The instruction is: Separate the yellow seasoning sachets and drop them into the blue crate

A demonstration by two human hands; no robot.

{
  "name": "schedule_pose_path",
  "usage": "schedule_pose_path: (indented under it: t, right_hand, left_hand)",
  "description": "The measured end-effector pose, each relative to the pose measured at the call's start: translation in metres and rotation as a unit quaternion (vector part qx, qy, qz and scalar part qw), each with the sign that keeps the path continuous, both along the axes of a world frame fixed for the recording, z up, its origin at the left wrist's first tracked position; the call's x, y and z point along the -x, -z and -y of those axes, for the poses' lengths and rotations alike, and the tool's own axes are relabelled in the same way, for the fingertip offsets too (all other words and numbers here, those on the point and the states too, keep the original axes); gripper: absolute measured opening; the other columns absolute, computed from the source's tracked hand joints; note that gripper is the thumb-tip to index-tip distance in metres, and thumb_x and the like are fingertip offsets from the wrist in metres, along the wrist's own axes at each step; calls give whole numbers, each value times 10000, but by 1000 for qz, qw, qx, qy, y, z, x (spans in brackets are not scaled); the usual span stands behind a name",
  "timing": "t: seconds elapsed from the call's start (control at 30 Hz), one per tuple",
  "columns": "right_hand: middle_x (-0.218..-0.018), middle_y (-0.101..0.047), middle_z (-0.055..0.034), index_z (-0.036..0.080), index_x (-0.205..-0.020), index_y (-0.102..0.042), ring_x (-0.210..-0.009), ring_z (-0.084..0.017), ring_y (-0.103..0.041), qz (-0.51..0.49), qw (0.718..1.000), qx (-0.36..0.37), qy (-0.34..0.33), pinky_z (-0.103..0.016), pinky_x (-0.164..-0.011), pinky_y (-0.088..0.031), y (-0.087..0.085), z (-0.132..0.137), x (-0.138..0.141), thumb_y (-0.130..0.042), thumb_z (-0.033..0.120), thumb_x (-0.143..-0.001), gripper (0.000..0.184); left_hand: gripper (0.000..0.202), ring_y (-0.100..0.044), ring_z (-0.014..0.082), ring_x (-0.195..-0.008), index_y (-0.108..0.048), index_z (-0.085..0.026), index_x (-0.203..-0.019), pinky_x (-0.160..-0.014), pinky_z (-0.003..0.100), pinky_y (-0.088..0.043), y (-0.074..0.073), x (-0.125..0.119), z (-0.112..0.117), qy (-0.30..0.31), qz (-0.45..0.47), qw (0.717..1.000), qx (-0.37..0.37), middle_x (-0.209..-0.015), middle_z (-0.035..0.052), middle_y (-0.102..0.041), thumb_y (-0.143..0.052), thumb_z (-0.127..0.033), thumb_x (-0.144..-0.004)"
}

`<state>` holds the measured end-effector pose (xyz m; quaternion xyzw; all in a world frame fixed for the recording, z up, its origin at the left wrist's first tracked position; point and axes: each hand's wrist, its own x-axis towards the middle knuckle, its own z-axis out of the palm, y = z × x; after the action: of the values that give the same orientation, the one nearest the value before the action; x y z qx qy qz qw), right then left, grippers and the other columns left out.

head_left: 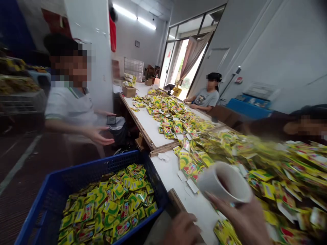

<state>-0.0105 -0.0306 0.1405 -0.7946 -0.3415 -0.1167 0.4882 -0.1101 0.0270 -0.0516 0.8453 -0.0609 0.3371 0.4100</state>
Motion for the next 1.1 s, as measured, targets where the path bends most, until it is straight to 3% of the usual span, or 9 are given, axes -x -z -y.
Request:
schedule_pose_path:
  t: [0.1,0.2,0.27,0.33,0.43,0.57,0.73,0.87,1.1]
  right_hand:
    - [-1014,-693,-96,181,-1127,-590,-913,-292,-646,-21,997,28,-65,-427,-812,-530,-4,-48,19,-819,502,-536,711]
    - [-1047,-675,-87,185,-1128,-564,-947,-278,-631,-28,990,25,-133,-413,-839,-516,2,-108,36,-817,425,-553,673]
    - [-1055,-671,-84,186,-1124,-566,-970,-278,-624,-46,984,32,-169,-411,-861,-504,12,-142,47,-821,395,-545,665]
    - [-1066,-668,-80,184,-1129,-566,-989,-274,-619,-68,975,36,-207,-409,-883,-494,23,-169,58,-816,383,-557,654]
    - [-1051,-671,-70,185,-1123,-566,-963,-262,-627,-85,962,32,-256,-399,-875,-501,40,-202,72,-801,371,-577,623]
    - [-1045,-674,-70,177,-1151,-555,-947,-261,-635,-99,954,39,-281,-400,-865,-507,57,-234,89,-789,351,-579,642]
    - [-1110,-655,-80,166,-1166,-547,-1022,-261,-615,-122,948,46,-290,-384,-900,-494,65,-260,103,-814,339,-531,710]
    - [-1118,-656,-88,159,-1183,-543,-1023,-263,-616,-124,945,59,-297,-386,-902,-489,66,-273,110,-833,382,-526,752]
    - [-1096,-654,-62,179,-1141,-569,-1012,-254,-615,-74,948,82,-298,-366,-870,-489,80,-296,117,-803,336,-528,675]
  left_hand:
    - [270,-608,278,-1005,-679,-185,-1091,-884,401,-499,11,55,-38,-49,-4,997,56,-1080,175,-653,-565,-288,-869]
    - [271,-617,260,-971,-687,-232,-1071,-838,356,-504,20,88,-76,-106,-49,965,234,-1070,128,-663,-659,-308,-812]
    - [359,-625,239,-888,-669,-219,-1091,-755,322,-500,17,96,-108,-152,-70,897,410,-1025,112,-674,-698,-400,-783]
    - [535,-630,218,-816,-613,-180,-1177,-698,305,-489,7,96,-145,-151,-39,801,578,-996,115,-678,-677,-527,-773]
    - [652,-651,219,-880,-503,-186,-1315,-760,329,-494,-12,95,-202,-43,54,697,714,-1104,130,-659,-583,-601,-819]
    - [601,-640,241,-991,-582,-179,-1219,-861,364,-491,-22,95,-243,60,143,651,743,-1127,127,-670,-624,-596,-788]
    - [640,-618,242,-1076,-586,-213,-1247,-863,346,-509,-18,95,-251,130,204,617,748,-1234,93,-639,-652,-605,-745]
    - [605,-607,223,-1106,-580,-201,-1260,-911,337,-499,-17,96,-259,122,254,592,755,-1276,77,-620,-553,-615,-819]
    - [548,-649,194,-1034,-608,-155,-1198,-939,319,-489,-19,104,-274,96,284,560,773,-1122,78,-699,-444,-588,-905]
